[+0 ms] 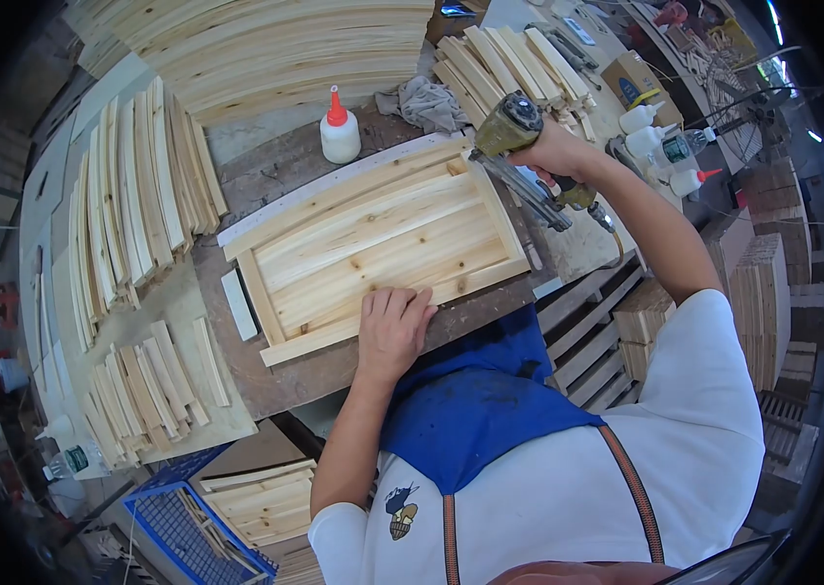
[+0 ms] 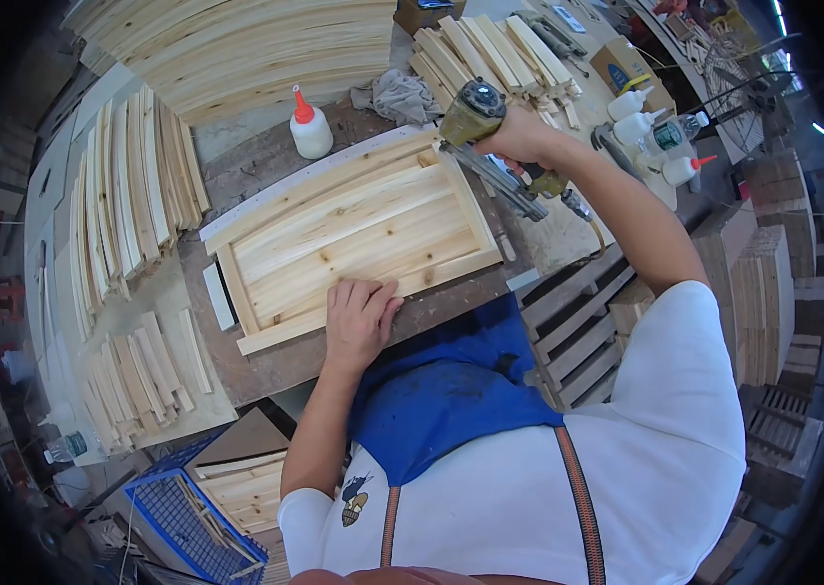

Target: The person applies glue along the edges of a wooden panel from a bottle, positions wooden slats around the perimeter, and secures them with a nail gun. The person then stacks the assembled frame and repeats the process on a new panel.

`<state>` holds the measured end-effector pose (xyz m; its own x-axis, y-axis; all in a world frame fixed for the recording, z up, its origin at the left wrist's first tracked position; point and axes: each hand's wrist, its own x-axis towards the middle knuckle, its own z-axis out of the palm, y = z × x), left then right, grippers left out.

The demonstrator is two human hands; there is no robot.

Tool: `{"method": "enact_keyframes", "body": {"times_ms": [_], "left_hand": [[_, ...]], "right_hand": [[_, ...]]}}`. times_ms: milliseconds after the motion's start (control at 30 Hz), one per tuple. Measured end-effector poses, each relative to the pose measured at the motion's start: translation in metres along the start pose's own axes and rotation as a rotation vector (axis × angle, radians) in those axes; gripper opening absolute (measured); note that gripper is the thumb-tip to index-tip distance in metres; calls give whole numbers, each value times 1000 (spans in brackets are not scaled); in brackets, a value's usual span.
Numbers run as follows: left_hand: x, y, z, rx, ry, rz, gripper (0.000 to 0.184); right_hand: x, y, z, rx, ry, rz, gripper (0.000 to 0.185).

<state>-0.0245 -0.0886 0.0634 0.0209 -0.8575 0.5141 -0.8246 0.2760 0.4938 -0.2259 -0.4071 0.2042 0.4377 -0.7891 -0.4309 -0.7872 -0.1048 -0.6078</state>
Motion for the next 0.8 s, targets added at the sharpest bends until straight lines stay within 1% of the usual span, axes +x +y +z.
{"method": "enact_keyframes", "body": {"times_ms": [200, 333, 433, 567, 700, 800], "left_hand": [[2, 1, 0, 1, -12, 5, 30], [1, 1, 0, 5, -11, -11, 30], [2, 3, 0, -2, -6, -17, 30], [1, 2, 0, 2, -20, -14, 30], [0, 1, 1, 11, -25, -13, 30], [0, 1, 1, 14, -24, -16, 30]], "right_hand": [[-19, -3, 2, 32, 23, -29, 16], [-40, 11, 6, 43, -6, 29, 18], [-62, 21, 8, 91, -54, -21, 21], [-79, 21, 5, 76, -121, 41, 26], [-81, 25, 7, 106, -104, 13, 32], [-81, 20, 7, 83, -113, 33, 34]]}}
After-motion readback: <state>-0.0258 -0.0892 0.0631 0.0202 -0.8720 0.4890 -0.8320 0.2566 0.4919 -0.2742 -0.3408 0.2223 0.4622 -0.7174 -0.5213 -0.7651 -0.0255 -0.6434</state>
